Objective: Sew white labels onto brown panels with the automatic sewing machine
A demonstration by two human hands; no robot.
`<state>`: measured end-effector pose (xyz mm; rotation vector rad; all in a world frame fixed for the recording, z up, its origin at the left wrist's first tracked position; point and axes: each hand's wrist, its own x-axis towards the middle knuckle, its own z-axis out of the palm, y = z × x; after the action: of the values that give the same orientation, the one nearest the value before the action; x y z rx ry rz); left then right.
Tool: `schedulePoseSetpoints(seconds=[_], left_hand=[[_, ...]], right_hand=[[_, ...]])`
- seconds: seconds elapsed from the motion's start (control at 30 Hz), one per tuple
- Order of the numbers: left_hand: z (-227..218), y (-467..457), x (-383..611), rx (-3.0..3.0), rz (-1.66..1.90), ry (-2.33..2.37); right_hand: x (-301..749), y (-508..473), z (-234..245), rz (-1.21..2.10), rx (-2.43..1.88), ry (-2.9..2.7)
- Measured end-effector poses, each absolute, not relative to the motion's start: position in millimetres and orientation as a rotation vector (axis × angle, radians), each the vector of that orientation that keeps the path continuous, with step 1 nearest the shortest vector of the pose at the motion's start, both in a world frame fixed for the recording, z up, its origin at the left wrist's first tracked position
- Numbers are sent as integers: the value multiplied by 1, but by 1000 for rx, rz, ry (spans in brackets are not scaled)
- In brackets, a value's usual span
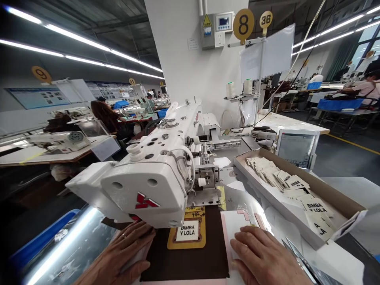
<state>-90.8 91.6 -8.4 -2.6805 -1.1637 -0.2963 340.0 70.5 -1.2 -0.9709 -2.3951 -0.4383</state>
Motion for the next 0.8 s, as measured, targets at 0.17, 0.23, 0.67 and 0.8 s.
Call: schedulePoseSetpoints(seconds=[0.17,0.23,0.67,0.8], left_hand=[[-8,87,-81,-2736,-328,-1049],[-7,89,-74,-2757,-328,-1067],[-15,110,-54,-2925,-453,-945],[-10,109,-59,-2968,-450,-859]], right_hand=[[338,67,-6,-280,-951,-2486],[338,67,-14,-275,-929,-2496],[303,78,-34,-220,-928,-2390],[290,78,-33,-190,-792,-2430]])
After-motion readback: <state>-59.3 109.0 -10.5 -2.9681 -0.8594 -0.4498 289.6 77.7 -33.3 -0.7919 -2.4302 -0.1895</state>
